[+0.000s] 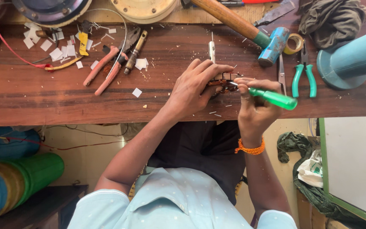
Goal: The person repairs a fan motor armature at a workbench. They insert small white insulation strips between the copper commutator segments by hand, trim the strips with scissors, and use a green-handled screwdriver to press the strips down into the slots, rotating the armature to work around it.
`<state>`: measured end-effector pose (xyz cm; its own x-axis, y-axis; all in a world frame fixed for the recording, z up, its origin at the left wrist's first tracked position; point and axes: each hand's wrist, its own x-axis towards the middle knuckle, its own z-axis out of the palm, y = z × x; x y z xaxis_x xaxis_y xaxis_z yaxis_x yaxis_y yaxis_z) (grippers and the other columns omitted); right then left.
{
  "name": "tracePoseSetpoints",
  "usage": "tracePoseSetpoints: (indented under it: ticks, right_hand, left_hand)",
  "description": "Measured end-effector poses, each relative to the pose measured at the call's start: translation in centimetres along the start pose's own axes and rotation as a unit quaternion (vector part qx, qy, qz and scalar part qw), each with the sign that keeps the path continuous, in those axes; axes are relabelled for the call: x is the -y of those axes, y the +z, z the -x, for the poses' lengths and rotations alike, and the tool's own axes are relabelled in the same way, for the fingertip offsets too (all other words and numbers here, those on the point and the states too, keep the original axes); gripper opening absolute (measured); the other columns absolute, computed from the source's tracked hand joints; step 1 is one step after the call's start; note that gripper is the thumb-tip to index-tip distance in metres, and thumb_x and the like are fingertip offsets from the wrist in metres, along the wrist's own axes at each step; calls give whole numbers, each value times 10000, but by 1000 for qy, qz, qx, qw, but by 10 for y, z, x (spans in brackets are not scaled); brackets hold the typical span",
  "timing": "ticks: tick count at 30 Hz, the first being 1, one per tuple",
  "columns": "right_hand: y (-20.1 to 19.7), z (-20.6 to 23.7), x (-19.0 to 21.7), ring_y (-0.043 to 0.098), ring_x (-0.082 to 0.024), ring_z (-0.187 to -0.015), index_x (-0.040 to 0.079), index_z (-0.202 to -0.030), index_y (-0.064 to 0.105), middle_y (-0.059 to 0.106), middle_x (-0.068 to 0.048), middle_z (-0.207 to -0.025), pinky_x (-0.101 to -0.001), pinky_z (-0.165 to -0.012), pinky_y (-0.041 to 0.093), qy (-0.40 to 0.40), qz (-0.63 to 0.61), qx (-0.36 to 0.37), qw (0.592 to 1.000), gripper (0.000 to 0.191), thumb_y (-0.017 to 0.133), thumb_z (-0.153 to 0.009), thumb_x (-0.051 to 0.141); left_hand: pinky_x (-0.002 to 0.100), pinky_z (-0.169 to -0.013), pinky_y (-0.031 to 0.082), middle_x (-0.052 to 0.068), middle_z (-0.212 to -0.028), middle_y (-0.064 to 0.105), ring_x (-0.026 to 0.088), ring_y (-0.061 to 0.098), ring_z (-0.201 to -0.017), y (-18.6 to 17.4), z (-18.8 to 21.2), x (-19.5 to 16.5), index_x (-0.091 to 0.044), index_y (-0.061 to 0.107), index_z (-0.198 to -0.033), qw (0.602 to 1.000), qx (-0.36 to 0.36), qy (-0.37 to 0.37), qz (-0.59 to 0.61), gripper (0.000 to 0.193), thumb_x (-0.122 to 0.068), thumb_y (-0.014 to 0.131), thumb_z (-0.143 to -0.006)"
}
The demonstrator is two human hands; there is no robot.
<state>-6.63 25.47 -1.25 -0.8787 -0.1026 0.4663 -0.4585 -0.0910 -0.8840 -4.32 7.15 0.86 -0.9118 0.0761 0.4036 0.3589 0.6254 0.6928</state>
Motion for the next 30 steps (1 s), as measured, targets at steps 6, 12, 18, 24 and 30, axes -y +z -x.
tracePoseSetpoints:
  ticks: [6, 12, 18, 24, 30]
  right_hand:
    - [6, 0, 9, 741, -191, -953, -26, -1122, 560, 737, -171, -1080, -244, -814, 587, 14, 39, -19, 999, 203, 744, -1036, -19]
    - [23, 10, 5, 764, -212, -1032, -2, -1136, 578, 702, -112, -1087, -252, -899, 618, -22, 62, -60, 996, 156, 722, -1077, -15]
    - [5, -9, 19, 788, -192, -967, 14, -1116, 576, 739, -93, -1032, -213, -772, 583, 14, -2, -21, 1000, 198, 763, -1050, 4]
    - [-5, -38, 16, 692, -102, -881, -51, -1104, 642, 708, -87, -965, -204, -757, 553, -2, 94, 125, 988, 193, 832, -1068, -49]
    - [-8, -46, 21, 716, -87, -891, -42, -1110, 625, 716, -68, -978, -204, -784, 588, 24, 101, 170, 980, 186, 808, -1086, -24]
  left_hand:
    - [416, -922, 506, 29, -1125, 634, 298, 570, -1020, 2, 4, -2, -194, 594, -1361, 1000, -18, -1, 1, 517, -97, 737, -874]
    - [419, -915, 506, 32, -1124, 633, 302, 563, -1013, 4, 2, 3, -196, 596, -1357, 1000, -23, -15, 12, 510, -63, 709, -877]
    - [438, -929, 501, 26, -1165, 629, 312, 570, -1066, -2, -1, 4, -195, 583, -1364, 1000, -8, 8, 8, 486, -103, 715, -906]
    - [426, -937, 517, 9, -1197, 628, 300, 574, -1074, 0, 4, 7, -196, 583, -1361, 1000, 1, -3, 13, 446, -133, 724, -942]
    - [425, -954, 521, -3, -1211, 632, 292, 587, -1096, -2, 3, 7, -197, 587, -1347, 999, -11, 4, 30, 442, -137, 729, -933]
